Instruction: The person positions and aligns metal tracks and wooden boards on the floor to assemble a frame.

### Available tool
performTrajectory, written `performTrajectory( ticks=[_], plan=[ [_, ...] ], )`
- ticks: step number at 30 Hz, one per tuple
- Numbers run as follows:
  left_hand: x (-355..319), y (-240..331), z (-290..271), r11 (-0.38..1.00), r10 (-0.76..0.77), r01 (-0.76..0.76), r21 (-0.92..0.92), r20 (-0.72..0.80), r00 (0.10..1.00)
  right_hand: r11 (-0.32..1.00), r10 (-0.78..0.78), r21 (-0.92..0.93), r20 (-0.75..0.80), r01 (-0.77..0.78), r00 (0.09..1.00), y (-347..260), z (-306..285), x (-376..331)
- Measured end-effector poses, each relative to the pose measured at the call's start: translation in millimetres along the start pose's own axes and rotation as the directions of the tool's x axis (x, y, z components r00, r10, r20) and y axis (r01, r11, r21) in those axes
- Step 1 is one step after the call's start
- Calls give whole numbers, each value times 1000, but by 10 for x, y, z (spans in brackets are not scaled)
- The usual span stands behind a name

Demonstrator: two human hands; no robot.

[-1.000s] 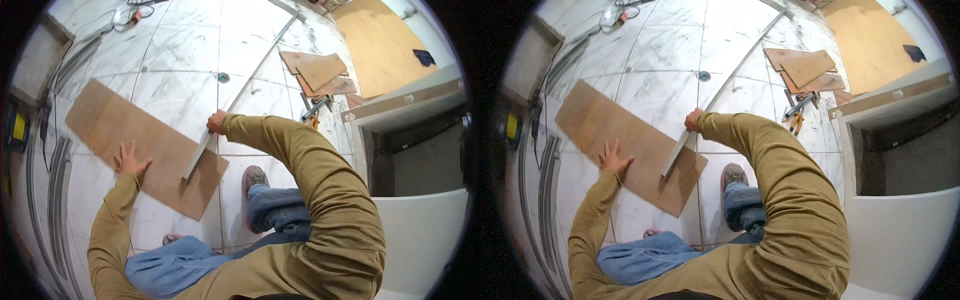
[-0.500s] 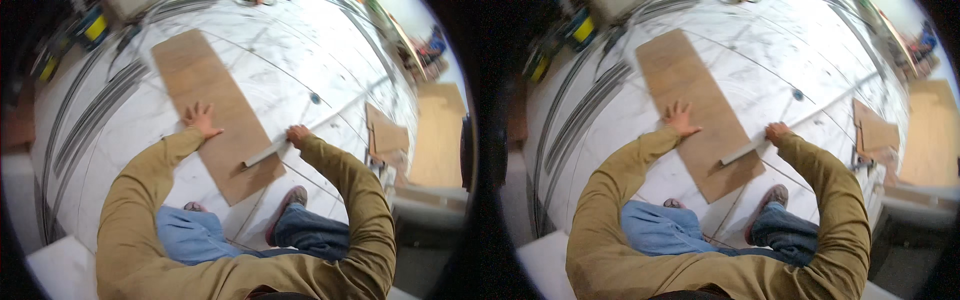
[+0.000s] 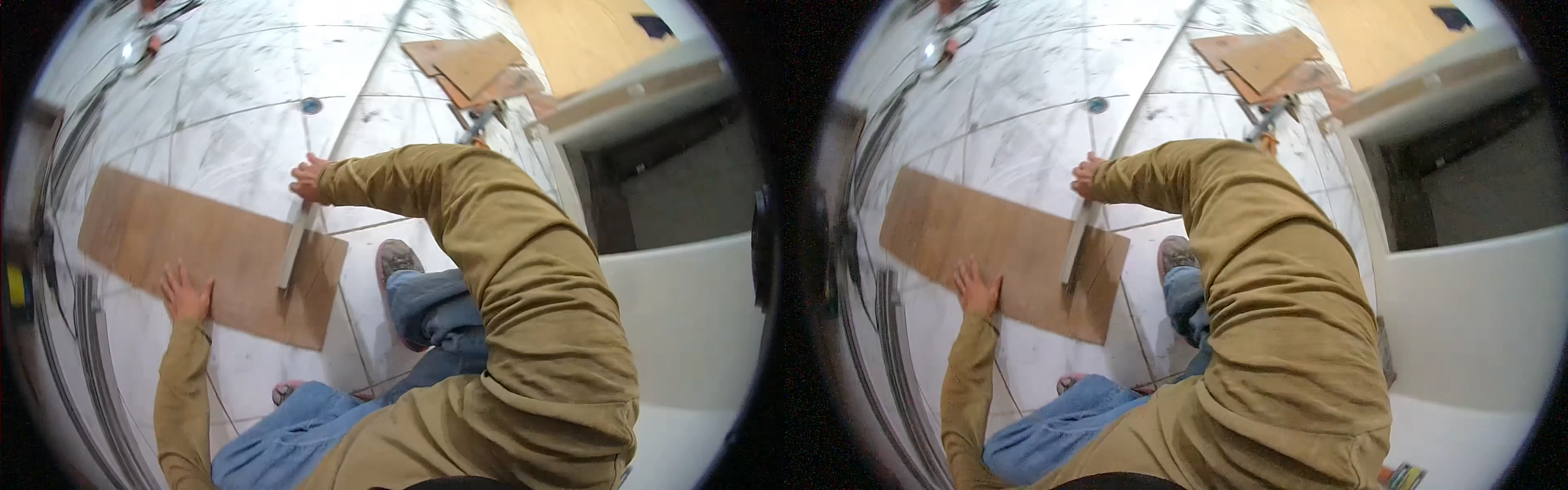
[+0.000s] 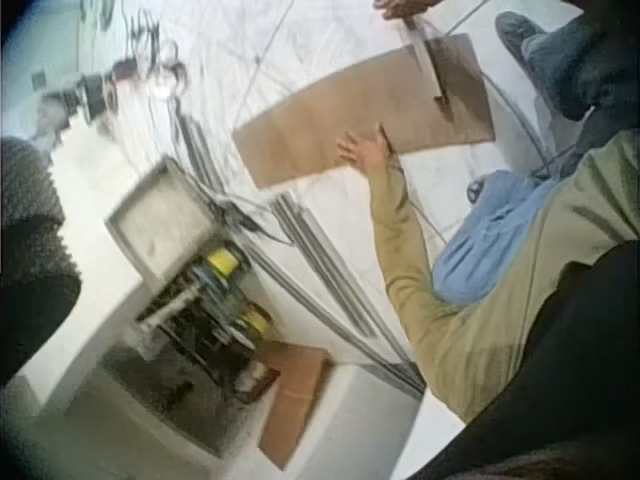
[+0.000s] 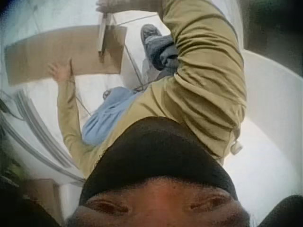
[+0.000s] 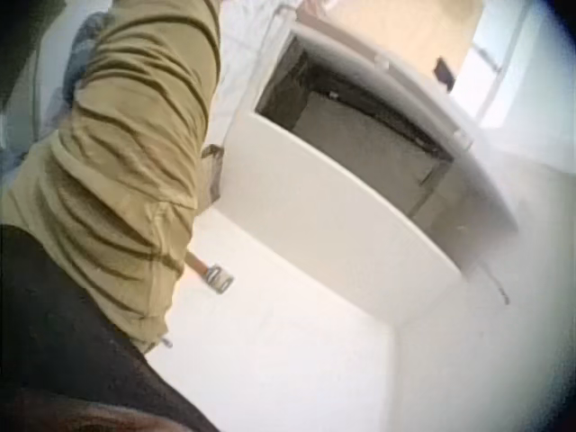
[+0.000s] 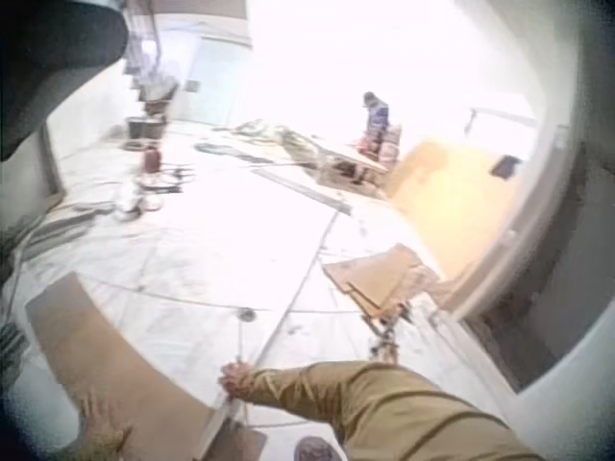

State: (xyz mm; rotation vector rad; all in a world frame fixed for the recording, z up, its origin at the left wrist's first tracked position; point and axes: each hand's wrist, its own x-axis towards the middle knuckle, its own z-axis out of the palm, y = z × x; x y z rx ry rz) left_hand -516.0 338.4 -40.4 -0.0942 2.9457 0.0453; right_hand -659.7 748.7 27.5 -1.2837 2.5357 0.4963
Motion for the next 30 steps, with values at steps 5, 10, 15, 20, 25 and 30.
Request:
performTrajectory(
  ticks=[5,10,15,20,25,30],
  plan=[
    [6,97,-163,1000,-8,7,14,33,999,796,321,487,166,-360,933,436,-378,-973],
    [151,18,-129,999,46,-47,6,112,993,447,777,500,193,-741,599,1729,998,-2103],
    [232,51,-319,1000,-9,2,27,293,956,0,975,386,204,-923,85,3194,2477,-2742],
    [746,437,148,985,-10,53,-162,254,967,-255,967,626,162,-737,-198,4503,3252,-4177],
    [522,514,-261,904,-191,278,-323,278,942,-355,930,748,226,-560,-288,4676,3306,-3309],
    [584,573,-218,735,-389,505,-452,328,861,-434,895,777,313,-456,-318,5091,3272,-3058]
  ],
)
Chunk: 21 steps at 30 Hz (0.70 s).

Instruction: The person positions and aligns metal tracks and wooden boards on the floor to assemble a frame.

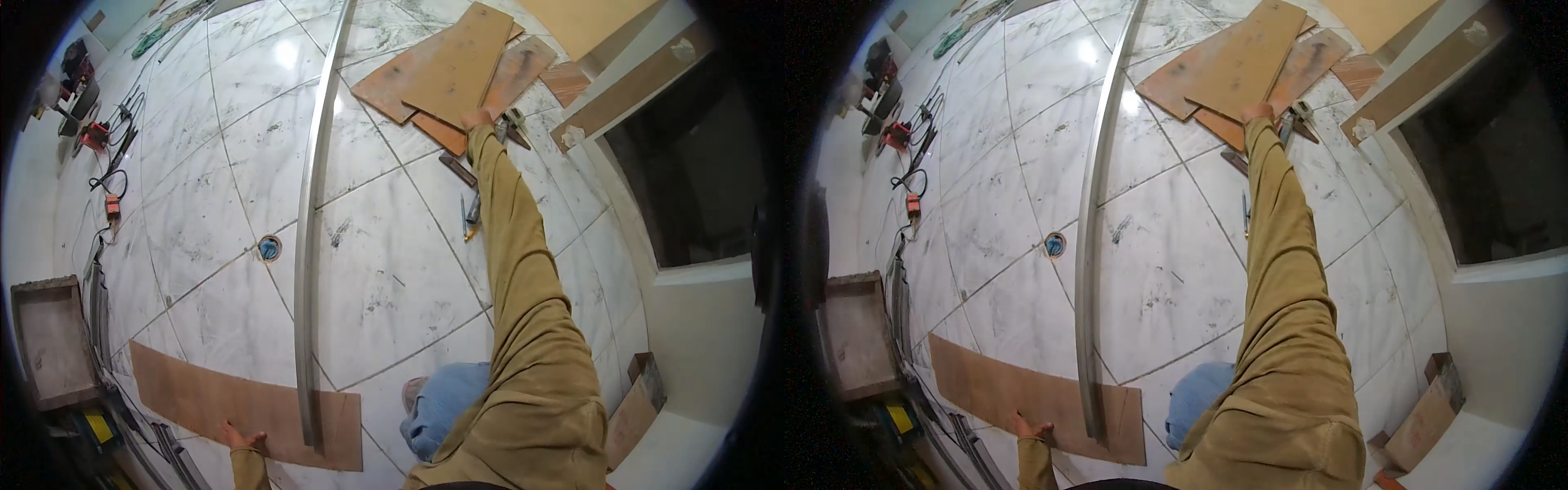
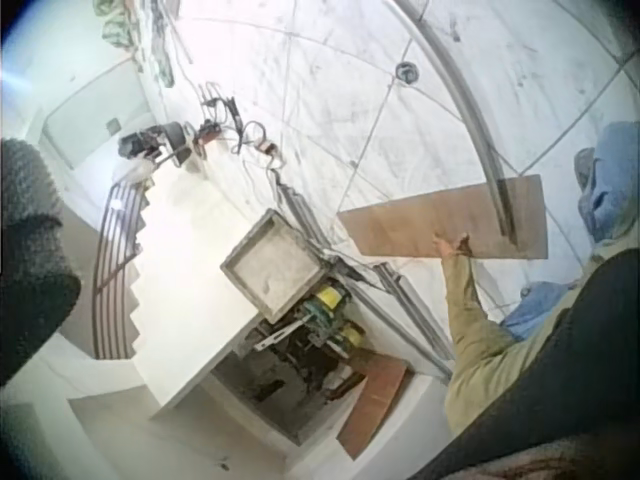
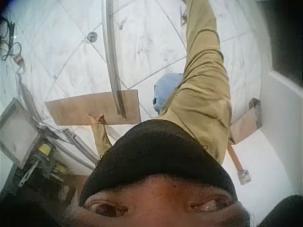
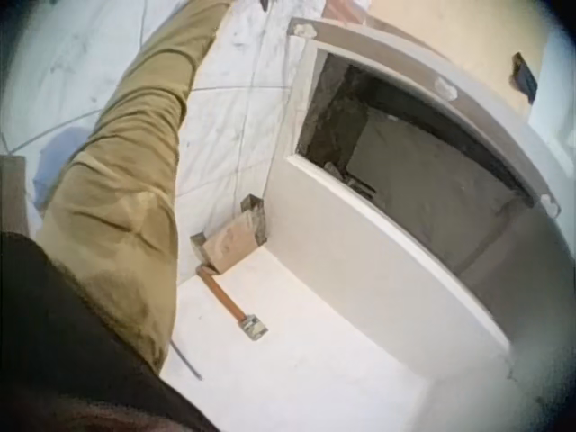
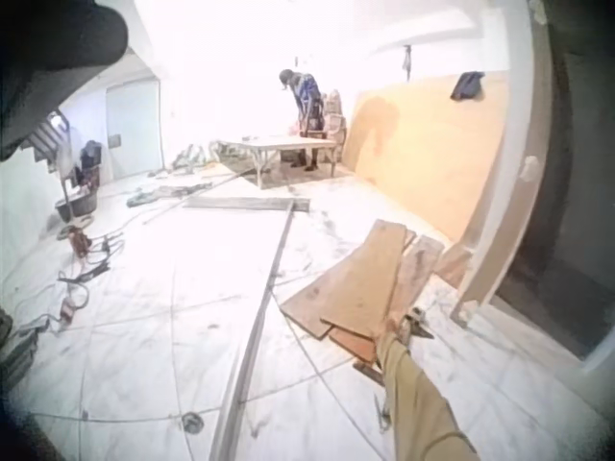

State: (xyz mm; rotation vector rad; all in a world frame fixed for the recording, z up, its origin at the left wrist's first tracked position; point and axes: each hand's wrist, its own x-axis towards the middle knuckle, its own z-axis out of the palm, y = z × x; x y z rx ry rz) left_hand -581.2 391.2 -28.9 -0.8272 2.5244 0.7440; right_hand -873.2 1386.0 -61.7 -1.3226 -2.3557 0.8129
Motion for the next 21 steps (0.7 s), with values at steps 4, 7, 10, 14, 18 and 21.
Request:
performTrajectory(
  ticks=[4,7,10,14,18,21],
  plan=[
    [431,-289,143,927,241,-262,270,108,965,978,190,96,-34,-186,981,83,-110,394],
    [695,-499,163,968,176,-195,158,128,976,940,326,111,-3,-323,945,52,-92,378],
    [128,-773,-112,970,51,-54,236,21,998,956,85,-291,122,-46,989,-692,289,-408],
    [621,-280,250,947,167,-180,267,73,983,952,192,223,102,-210,976,-136,-156,113],
    [274,-308,39,928,132,-128,350,13,991,747,290,527,291,-406,912,-723,185,-350],
    [370,-306,76,917,218,-204,343,-1,976,600,317,664,314,-446,895,-674,88,-335]
  ],
)
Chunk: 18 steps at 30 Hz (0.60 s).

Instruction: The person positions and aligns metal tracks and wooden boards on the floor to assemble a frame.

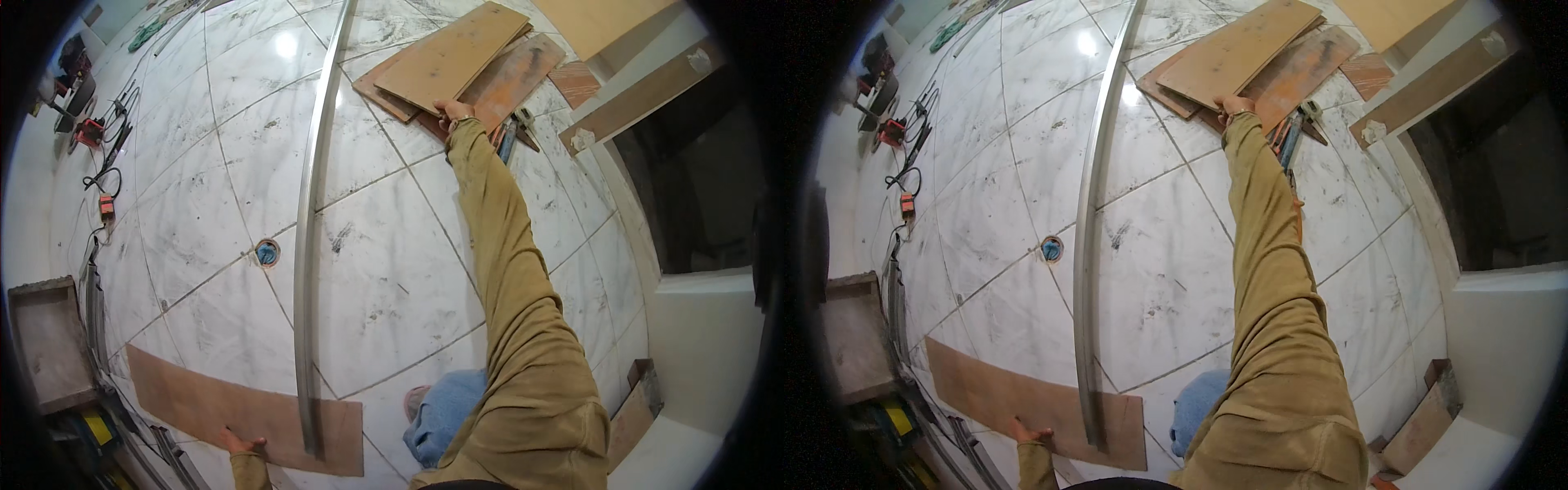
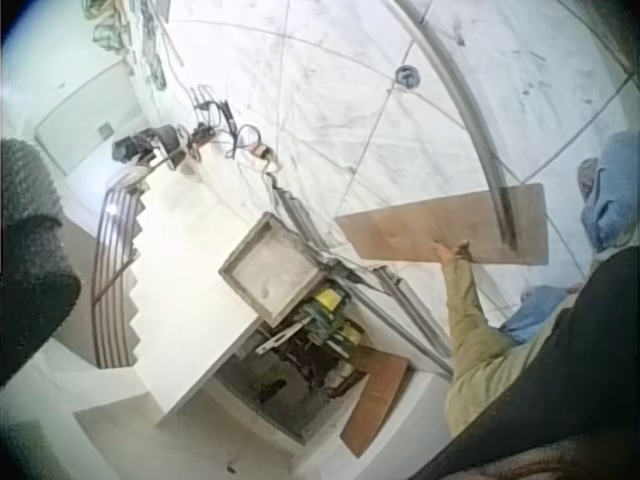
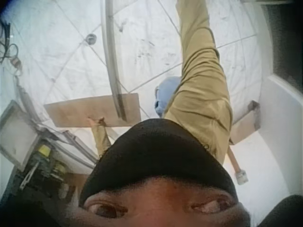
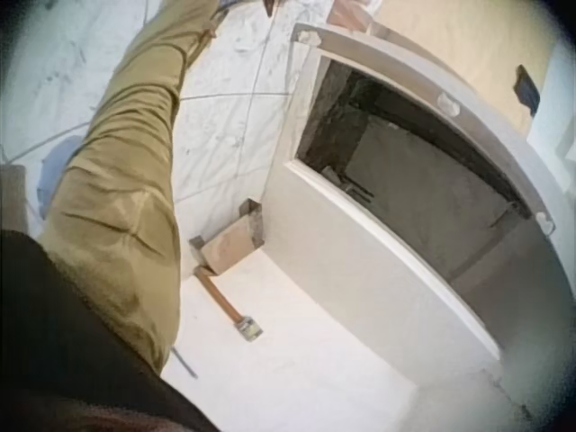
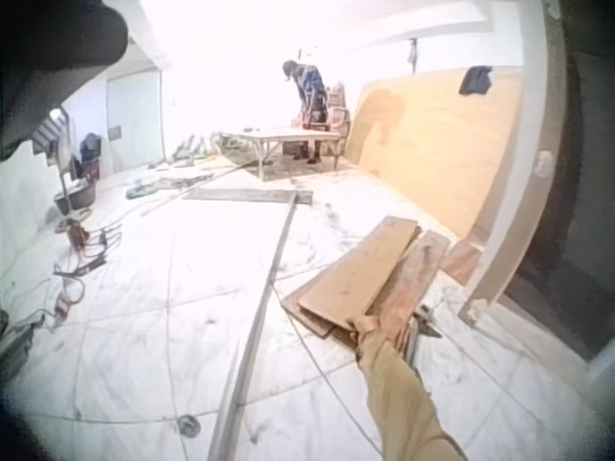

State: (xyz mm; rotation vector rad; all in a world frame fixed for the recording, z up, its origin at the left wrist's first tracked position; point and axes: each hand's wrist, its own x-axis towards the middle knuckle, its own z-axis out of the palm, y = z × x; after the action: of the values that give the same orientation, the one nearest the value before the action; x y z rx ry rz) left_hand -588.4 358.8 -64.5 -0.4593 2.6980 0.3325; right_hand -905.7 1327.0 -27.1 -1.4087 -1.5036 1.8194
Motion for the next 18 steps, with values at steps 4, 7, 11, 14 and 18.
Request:
performTrajectory(
  ticks=[4,7,11,14,18],
  plan=[
    [-194,109,-92,998,-63,62,-25,-19,998,948,29,293,320,-128,947,289,-140,-178],
    [105,179,96,983,11,-5,-181,33,999,897,-136,436,413,-64,900,390,-767,301],
    [-452,747,-440,730,-236,340,-593,248,940,988,-101,129,137,84,985,596,-136,126],
    [-211,1027,-433,222,-281,515,-828,451,847,945,-293,203,167,258,941,372,-658,367],
    [-323,454,-346,686,-346,427,-590,252,904,965,-236,151,143,215,961,62,-379,-156]
  ],
)
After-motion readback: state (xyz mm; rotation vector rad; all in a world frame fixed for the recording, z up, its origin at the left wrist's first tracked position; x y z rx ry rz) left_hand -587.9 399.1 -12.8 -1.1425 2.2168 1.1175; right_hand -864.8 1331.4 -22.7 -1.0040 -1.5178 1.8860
